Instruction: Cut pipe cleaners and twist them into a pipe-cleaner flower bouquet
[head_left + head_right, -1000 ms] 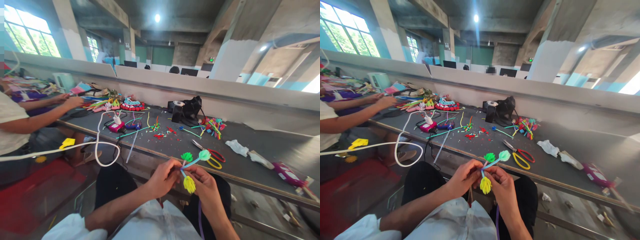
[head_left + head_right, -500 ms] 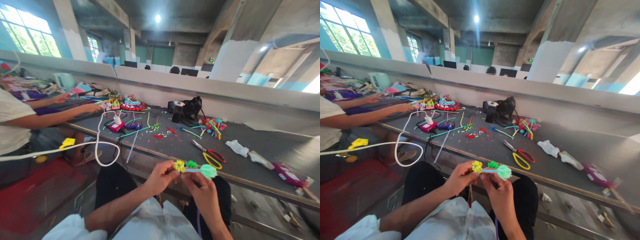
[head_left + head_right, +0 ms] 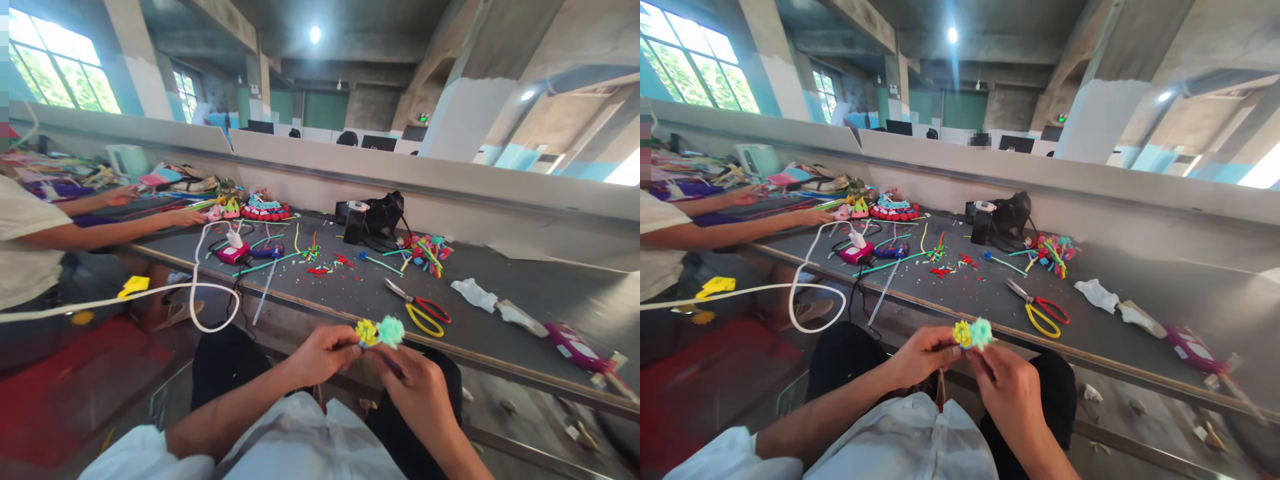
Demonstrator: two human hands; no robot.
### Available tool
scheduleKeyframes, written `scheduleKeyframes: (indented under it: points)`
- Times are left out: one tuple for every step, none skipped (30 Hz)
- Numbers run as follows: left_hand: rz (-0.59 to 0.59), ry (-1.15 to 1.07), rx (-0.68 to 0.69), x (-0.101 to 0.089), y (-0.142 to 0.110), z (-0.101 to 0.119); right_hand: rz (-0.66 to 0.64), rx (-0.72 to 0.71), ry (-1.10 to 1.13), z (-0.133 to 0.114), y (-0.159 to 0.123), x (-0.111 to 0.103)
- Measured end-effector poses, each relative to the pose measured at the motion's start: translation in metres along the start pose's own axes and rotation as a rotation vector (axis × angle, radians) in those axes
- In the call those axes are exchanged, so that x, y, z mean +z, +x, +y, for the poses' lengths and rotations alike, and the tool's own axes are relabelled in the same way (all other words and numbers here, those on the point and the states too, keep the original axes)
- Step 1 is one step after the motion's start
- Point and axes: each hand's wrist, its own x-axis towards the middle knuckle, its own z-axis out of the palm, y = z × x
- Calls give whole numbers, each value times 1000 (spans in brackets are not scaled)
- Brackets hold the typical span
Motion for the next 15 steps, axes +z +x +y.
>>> scheduleKeyframes:
  points:
    - [-13,-18,-11,-1,0,-1,6,-32,-29,1,0,-2]
    - [-38,-41,-23,-1,1,-1,3,-51,-47,2,1,-3]
    - [-71,-68,-37,-3,1,-1,-18,-55,-51,2,2,-5]
    - [-109,-87,-47,-4,1,-1,-52,-47,-37,3,3,-7]
    - [-142,-87,-49,-5,2,1,-94,-30,-5,3,4,-8]
    - [-160,-64,-39,-5,3,2,-132,-6,37,3,6,-10]
    - [-156,-24,-15,-6,3,3,-159,22,81,3,7,-10]
    - [-129,30,18,-5,4,5,-170,51,126,3,9,-10]
    - [-89,83,52,-5,4,6,-171,84,164,3,10,-10]
    - [-46,120,78,-4,5,6,-176,116,194,3,12,-10]
    - [-9,134,92,-3,5,7,-186,147,214,2,13,-10]
    - [9,125,89,-3,5,7,-203,171,230,2,13,-9]
    - [8,100,77,-2,5,6,-222,186,247,1,14,-9]
    - [-11,71,59,-3,5,6,-242,195,266,1,14,-10]
    - [-38,41,40,-4,4,6,-262,202,294,0,14,-10]
